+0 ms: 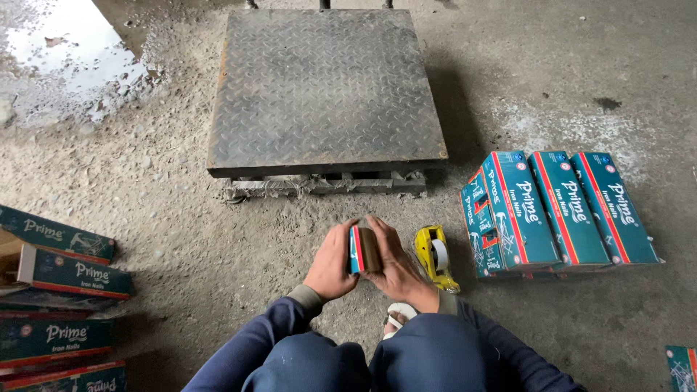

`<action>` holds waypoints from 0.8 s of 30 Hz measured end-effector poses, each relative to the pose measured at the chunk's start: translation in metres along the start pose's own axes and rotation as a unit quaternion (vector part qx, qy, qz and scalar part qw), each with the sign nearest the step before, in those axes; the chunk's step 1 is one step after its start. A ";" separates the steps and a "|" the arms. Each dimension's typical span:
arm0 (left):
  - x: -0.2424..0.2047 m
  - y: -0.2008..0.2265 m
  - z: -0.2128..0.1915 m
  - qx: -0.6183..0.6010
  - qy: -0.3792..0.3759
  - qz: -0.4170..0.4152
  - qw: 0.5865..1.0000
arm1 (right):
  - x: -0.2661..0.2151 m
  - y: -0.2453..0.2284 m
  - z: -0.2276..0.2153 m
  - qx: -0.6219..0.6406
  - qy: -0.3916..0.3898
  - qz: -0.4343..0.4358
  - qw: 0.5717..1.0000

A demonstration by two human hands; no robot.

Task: The person places bundles of nails into small cardboard boxes, closes the box lids, and uses a handheld tape dispenser to seal the boxes, stacking the finished boxes on the floor.

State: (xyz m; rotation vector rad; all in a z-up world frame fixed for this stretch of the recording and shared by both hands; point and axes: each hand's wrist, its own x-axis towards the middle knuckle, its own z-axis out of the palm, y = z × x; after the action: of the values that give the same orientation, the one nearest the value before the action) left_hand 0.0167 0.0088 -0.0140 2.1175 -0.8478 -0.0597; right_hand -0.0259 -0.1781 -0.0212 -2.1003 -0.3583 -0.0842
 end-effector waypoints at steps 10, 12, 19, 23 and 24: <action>-0.025 -0.004 -0.012 -0.283 0.017 -0.040 0.958 | 0.016 -0.038 -0.006 -0.293 -0.155 -0.047 0.942; -0.025 0.001 -0.018 -0.267 0.009 -0.038 0.963 | 0.019 -0.041 -0.005 -0.320 -0.148 -0.046 0.935; -0.022 -0.014 -0.005 -0.148 0.038 -0.022 0.988 | 0.022 -0.054 -0.018 -0.068 -0.169 -0.012 0.983; -0.026 -0.017 -0.001 -0.200 0.091 -0.095 0.971 | 0.003 0.021 -0.018 0.393 0.004 0.071 0.917; -0.027 -0.022 0.003 -0.202 0.085 -0.095 0.971 | 0.005 0.015 -0.018 0.393 0.009 0.073 0.916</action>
State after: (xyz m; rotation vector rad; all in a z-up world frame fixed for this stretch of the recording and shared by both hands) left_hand 0.0068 0.0323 -0.0382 1.7820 -0.4815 -0.1364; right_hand -0.0150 -0.1994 -0.0229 -1.3164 -0.1743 0.1164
